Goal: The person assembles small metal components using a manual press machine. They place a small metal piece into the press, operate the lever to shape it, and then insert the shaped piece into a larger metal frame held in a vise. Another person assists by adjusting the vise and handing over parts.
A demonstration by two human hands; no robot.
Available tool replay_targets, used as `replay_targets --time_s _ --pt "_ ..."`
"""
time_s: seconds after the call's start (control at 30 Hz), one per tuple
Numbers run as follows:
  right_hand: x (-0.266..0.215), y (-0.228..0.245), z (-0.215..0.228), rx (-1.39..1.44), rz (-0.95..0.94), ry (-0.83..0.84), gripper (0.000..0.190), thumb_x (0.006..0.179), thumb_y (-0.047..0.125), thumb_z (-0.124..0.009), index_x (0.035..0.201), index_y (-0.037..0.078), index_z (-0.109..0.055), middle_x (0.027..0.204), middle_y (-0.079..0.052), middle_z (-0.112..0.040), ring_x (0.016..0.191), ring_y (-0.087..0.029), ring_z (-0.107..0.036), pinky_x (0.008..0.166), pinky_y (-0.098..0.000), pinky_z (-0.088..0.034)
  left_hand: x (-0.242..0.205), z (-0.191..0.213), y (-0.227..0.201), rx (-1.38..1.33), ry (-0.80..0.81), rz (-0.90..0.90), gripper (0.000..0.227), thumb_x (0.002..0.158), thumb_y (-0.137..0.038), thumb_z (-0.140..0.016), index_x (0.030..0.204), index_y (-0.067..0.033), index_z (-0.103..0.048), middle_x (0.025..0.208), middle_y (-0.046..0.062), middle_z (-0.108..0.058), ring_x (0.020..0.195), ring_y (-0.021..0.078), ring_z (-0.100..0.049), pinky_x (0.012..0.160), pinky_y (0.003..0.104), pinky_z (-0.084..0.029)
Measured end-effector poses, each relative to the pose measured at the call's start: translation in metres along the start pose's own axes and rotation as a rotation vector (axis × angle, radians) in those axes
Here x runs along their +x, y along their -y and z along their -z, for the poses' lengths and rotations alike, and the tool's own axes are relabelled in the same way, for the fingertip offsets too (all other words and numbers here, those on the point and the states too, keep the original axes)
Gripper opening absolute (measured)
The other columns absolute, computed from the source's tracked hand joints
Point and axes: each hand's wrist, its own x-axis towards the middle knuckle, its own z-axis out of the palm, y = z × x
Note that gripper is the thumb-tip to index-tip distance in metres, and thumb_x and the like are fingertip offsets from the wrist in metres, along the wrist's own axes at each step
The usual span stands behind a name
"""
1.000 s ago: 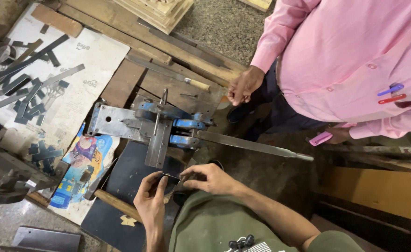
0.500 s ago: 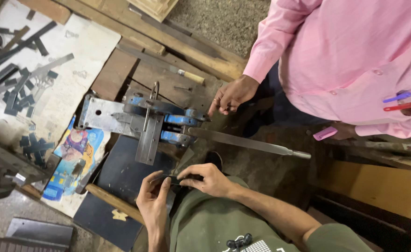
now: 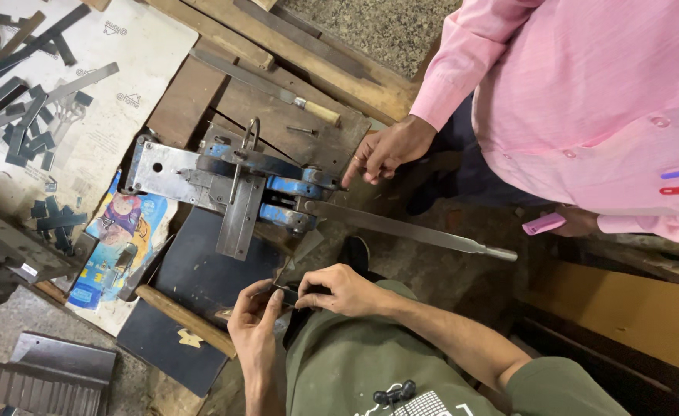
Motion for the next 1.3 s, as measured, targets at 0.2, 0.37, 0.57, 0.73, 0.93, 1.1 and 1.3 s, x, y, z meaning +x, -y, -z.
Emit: replay_targets --time_s 0.2,0.37,0.57,0.73,0.93,1.1,1.3 --pt "-0.006 -0.005 0.005 0.043 0.008 -0.041 0.016 0.095 0.017 -0.076 0.098 0.001 -0.072 0.079 -0.006 -0.074 0.07 -0.011 -0.07 0.064 -0.0274 -0.055 0.002 -0.009 -0.002 0.047 0.022 -0.008 0.028 0.091 -0.004 -0.072 0.119 0.0009 -0.068 0.098 0.012 -0.076 0.088 0.0153 -0.071 0.079 0.03 -0.06" --pt "-0.01 -0.011 0.007 0.063 0.004 -0.073 0.015 0.095 0.016 -0.076 0.097 0.002 -0.072 0.078 -0.006 -0.074 0.069 -0.01 -0.07 0.064 -0.027 -0.055 0.002 -0.015 -0.004 0.064 0.043 -0.045 0.029 0.091 -0.005 -0.073 0.119 0.0013 -0.068 0.099 0.013 -0.075 0.088 0.0151 -0.071 0.078 0.03 -0.06" --pt "-0.008 -0.012 0.007 0.076 0.017 -0.077 0.016 0.094 0.017 -0.077 0.098 0.002 -0.073 0.08 -0.005 -0.075 0.071 -0.009 -0.07 0.066 -0.0263 -0.056 0.003 -0.015 -0.01 0.124 0.038 -0.046 0.029 0.09 -0.006 -0.073 0.118 0.0014 -0.068 0.1 0.013 -0.076 0.09 0.0158 -0.073 0.08 0.031 -0.061" --pt "-0.006 -0.011 0.007 0.071 0.029 -0.078 0.017 0.095 0.018 -0.076 0.098 0.002 -0.073 0.079 -0.005 -0.075 0.071 -0.009 -0.07 0.066 -0.0266 -0.056 0.003 -0.015 -0.011 0.097 0.031 -0.052 0.028 0.091 -0.005 -0.073 0.118 0.0017 -0.067 0.101 0.013 -0.076 0.091 0.0169 -0.073 0.08 0.031 -0.062" --pt "-0.008 -0.013 0.007 0.068 0.029 -0.067 0.017 0.095 0.018 -0.076 0.098 0.002 -0.073 0.079 -0.005 -0.075 0.071 -0.009 -0.07 0.065 -0.0267 -0.056 0.001 -0.014 -0.007 0.104 0.036 -0.079 0.029 0.092 -0.004 -0.072 0.12 0.0024 -0.067 0.102 0.015 -0.075 0.092 0.0178 -0.072 0.08 0.031 -0.06" --pt "-0.008 -0.014 0.005 0.074 0.004 -0.066 0.017 0.095 0.018 -0.076 0.099 0.002 -0.073 0.079 -0.005 -0.075 0.071 -0.009 -0.07 0.065 -0.0267 -0.056 0.002 -0.012 -0.004 0.081 0.032 -0.057 0.029 0.091 -0.006 -0.072 0.119 0.0012 -0.067 0.102 0.012 -0.076 0.092 0.016 -0.074 0.08 0.03 -0.062" --pt "-0.009 -0.016 0.006 0.076 0.001 -0.062 0.017 0.095 0.019 -0.076 0.099 0.002 -0.073 0.08 -0.005 -0.075 0.071 -0.009 -0.071 0.066 -0.0262 -0.056 0.001 -0.01 0.001 0.129 0.028 -0.092 0.03 0.092 -0.006 -0.074 0.12 0.0013 -0.068 0.101 0.013 -0.076 0.091 0.0147 -0.072 0.08 0.028 -0.059"
